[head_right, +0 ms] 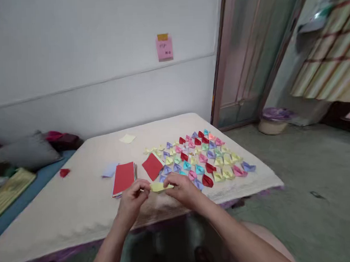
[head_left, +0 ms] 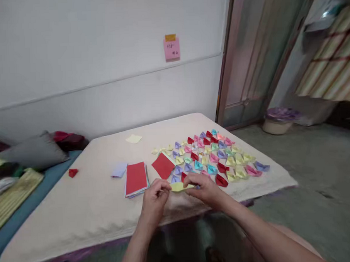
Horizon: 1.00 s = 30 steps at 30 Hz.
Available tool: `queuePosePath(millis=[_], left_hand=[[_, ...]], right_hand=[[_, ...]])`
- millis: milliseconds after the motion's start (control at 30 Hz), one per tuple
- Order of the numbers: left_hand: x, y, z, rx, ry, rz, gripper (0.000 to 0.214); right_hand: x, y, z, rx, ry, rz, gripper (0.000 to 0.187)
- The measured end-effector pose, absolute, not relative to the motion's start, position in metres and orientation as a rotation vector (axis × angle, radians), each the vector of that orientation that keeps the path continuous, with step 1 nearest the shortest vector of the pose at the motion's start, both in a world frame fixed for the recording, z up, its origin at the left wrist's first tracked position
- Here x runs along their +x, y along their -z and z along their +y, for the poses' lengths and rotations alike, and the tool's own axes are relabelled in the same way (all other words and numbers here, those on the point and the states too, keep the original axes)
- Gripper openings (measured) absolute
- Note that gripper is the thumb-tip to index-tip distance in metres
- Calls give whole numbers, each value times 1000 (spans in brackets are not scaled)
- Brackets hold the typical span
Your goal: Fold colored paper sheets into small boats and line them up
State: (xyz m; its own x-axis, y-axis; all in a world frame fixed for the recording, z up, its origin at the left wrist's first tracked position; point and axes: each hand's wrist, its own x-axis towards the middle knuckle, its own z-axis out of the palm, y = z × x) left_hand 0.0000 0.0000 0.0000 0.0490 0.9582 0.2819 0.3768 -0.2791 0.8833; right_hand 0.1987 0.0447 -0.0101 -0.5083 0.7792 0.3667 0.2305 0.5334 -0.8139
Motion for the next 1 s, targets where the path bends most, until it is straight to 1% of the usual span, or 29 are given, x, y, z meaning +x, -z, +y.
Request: queuePosePath(millis=[100, 200, 333, 433, 533, 633, 700, 833, 933, 1000], left_hand=[[-2, 1, 0, 1707, -1234, 1381, 11], [-2, 1, 1, 1647, -1253, 1433, 7], [0, 4, 2, 1546, -1253, 1507, 5], [2, 8, 3, 1503, -1260, 1571, 3], [5, 12, 3, 1474, -1256, 1590, 12], [11, 13, 3, 1410, -1284, 1496, 23], [16, 13, 3, 1344, -1268, 1419, 29], [24, 12, 1, 1277, -1204, 1289, 34], [28, 11, -1, 1264, -1164, 1219, 35], [29, 12, -1, 1256, -1138, 1189, 40]], right_hand=[[197, 9, 46, -761, -859, -2007, 18], [196, 11, 45, -717, -775, -2013, 16], [195, 16, 40, -636, -606, -2092, 14], [192, 17, 35, -570, -470, -2206, 16], [189, 19, 32, -573, -300, -2304, 20], [186, 21, 31, -613, -176, -2324, 20], [185, 23, 32, -649, -181, -2298, 17], [184, 25, 33, -745, -328, -2196, 9], [185, 25, 34, -870, -437, -2122, 8], [185, 23, 34, -957, -511, -2085, 10]])
